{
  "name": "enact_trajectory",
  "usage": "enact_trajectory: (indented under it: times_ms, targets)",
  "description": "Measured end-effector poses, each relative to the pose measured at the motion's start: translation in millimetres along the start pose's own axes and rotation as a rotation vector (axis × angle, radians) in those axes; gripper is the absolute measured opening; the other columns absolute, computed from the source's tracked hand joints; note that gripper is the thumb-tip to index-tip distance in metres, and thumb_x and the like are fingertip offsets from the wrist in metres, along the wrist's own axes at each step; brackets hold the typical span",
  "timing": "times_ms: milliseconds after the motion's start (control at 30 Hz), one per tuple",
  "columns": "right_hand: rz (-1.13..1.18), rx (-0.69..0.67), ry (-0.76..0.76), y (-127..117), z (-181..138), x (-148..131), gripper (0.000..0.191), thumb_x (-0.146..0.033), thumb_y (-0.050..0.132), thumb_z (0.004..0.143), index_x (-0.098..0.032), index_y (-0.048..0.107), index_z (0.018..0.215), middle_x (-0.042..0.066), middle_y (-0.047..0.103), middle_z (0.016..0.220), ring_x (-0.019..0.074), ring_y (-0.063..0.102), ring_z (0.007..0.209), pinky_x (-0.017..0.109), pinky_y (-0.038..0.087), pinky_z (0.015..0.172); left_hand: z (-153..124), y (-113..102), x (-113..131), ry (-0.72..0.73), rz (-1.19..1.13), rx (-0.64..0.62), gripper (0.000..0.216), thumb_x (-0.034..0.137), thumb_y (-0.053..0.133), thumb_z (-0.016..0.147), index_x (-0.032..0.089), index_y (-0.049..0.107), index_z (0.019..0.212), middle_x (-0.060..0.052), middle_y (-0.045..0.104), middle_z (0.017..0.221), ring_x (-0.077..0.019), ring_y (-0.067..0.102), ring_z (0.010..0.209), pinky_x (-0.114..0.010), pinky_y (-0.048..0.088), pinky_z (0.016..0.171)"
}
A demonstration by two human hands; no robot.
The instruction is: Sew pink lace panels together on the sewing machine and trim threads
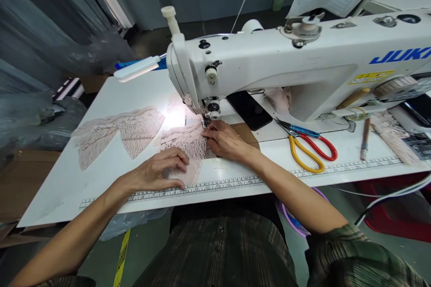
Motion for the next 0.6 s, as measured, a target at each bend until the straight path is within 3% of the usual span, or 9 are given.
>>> enact_trajectory:
  times_ms: [100, 233, 300, 467, 600]
  targets:
    - [-0.001, 0.008, 0.003, 0.1, -1.9, 1.9, 0.037, -0.011, 0.047, 0.088, -0.015, 0.072, 0.115, 0.014, 0.062, 0.107, 0.0272, 0.058, 0.107, 0.046, 0.052, 0.095, -0.9, 1.3, 0.3, -0.001, 0.052, -0.021, 0.020, 0.031, 0.066, 0.091, 0.015, 0.069, 0.079, -0.012, 0.065, 0.099, -0.0202, 0.063, 0.093, -0.031, 0.055, 0.078]
    - [0.024, 0.020, 0.013, 0.5, -4.2, 4.7, 0.038, -0.012, 0.048, 0.087, -0.016, 0.072, 0.115, 0.014, 0.061, 0.109, 0.0279, 0.058, 0.109, 0.047, 0.051, 0.097, -2.7, 0.6, -0.7, -0.013, 0.040, -0.030, 0.020, 0.022, 0.055, 0.096, 0.015, 0.068, 0.082, -0.011, 0.064, 0.101, -0.0187, 0.063, 0.092, -0.030, 0.055, 0.077]
    - [0.057, 0.029, 0.034, 0.4, -4.6, 7.0, 0.037, -0.013, 0.050, 0.087, -0.018, 0.073, 0.115, 0.013, 0.061, 0.109, 0.0264, 0.059, 0.106, 0.046, 0.052, 0.097, -2.4, -2.2, -0.4, 0.009, 0.024, 0.024, 0.018, 0.019, 0.054, 0.097, 0.015, 0.067, 0.085, -0.011, 0.064, 0.100, -0.0176, 0.064, 0.089, -0.027, 0.055, 0.070]
    - [0.122, 0.067, 0.077, -2.4, -2.9, 12.0, 0.037, -0.011, 0.050, 0.085, -0.016, 0.074, 0.112, 0.012, 0.064, 0.108, 0.0229, 0.063, 0.096, 0.042, 0.053, 0.091, -1.2, -8.0, 8.2, 0.205, 0.171, 0.305, 0.006, 0.013, 0.054, 0.096, 0.015, 0.057, 0.091, -0.008, 0.065, 0.090, -0.0156, 0.065, 0.082, -0.024, 0.056, 0.063]
    - [0.138, 0.083, 0.049, -3.8, -2.2, 3.7, 0.036, -0.012, 0.049, 0.086, -0.018, 0.074, 0.112, 0.010, 0.064, 0.106, 0.0211, 0.062, 0.092, 0.040, 0.052, 0.087, 0.4, 8.3, 14.6, 0.330, 0.362, 0.242, 0.007, 0.013, 0.054, 0.096, 0.015, 0.052, 0.090, -0.009, 0.068, 0.088, -0.0165, 0.067, 0.082, -0.029, 0.060, 0.067]
Point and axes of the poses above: each hand's wrist, its own z-axis towards the middle knuckle, its own y-axis out of the palm, x = y × z, the point moved 5 cm from there along z, towards the middle knuckle
